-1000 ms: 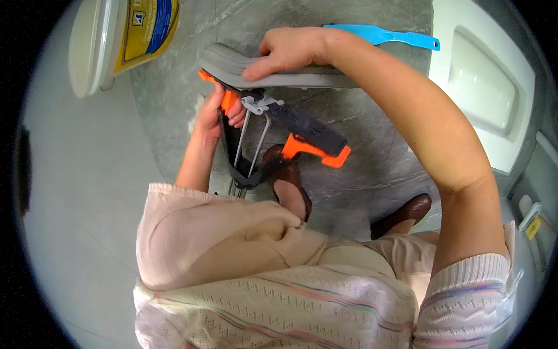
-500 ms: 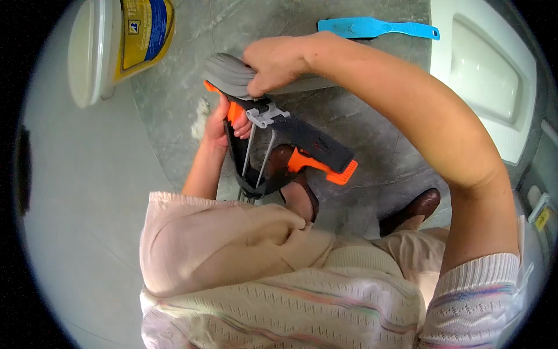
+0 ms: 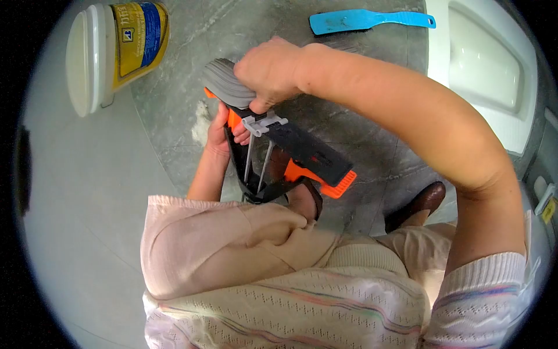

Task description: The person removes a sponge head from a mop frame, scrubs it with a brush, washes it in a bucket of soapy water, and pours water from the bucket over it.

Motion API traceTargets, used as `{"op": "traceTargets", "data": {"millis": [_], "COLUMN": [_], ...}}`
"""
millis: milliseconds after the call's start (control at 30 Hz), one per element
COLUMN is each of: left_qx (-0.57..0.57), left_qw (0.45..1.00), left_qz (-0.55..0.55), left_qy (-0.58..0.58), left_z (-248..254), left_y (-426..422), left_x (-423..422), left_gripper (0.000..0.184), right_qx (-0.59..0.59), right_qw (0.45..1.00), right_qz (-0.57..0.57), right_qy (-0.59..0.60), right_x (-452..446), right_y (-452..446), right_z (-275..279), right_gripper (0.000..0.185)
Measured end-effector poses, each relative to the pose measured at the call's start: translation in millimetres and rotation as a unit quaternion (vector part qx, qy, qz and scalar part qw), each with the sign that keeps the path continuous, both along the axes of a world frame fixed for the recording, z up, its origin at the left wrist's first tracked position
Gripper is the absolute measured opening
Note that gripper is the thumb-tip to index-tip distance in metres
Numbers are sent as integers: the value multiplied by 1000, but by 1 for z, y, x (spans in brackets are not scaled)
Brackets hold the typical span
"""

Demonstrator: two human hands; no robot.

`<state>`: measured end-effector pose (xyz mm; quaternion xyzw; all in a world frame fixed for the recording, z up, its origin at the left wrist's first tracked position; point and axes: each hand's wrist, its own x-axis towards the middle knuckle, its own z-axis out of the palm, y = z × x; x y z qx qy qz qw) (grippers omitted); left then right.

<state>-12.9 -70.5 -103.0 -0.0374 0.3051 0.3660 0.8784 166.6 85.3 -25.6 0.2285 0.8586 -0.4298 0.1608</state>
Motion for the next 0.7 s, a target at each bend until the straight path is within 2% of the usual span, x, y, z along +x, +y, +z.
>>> {"op": "traceTargets", "data": {"millis": [233,700], "left_qx": [-37,30], "left_qw": [999,999], "left_qz": [20,-7], "left_qy": [-8,-15], "left_z": [2,-6], "left_y": [0,1], "left_x": [4,10], "left_gripper": [57,64], "right_qx": [99,53], "right_qw": [992,987], "right_qz": [-47,-73], "right_qy": [56,130], "right_x": [6,10], "right_y": [-22,-16], "right_z": [0,-15], "right_gripper": [32,36]}}
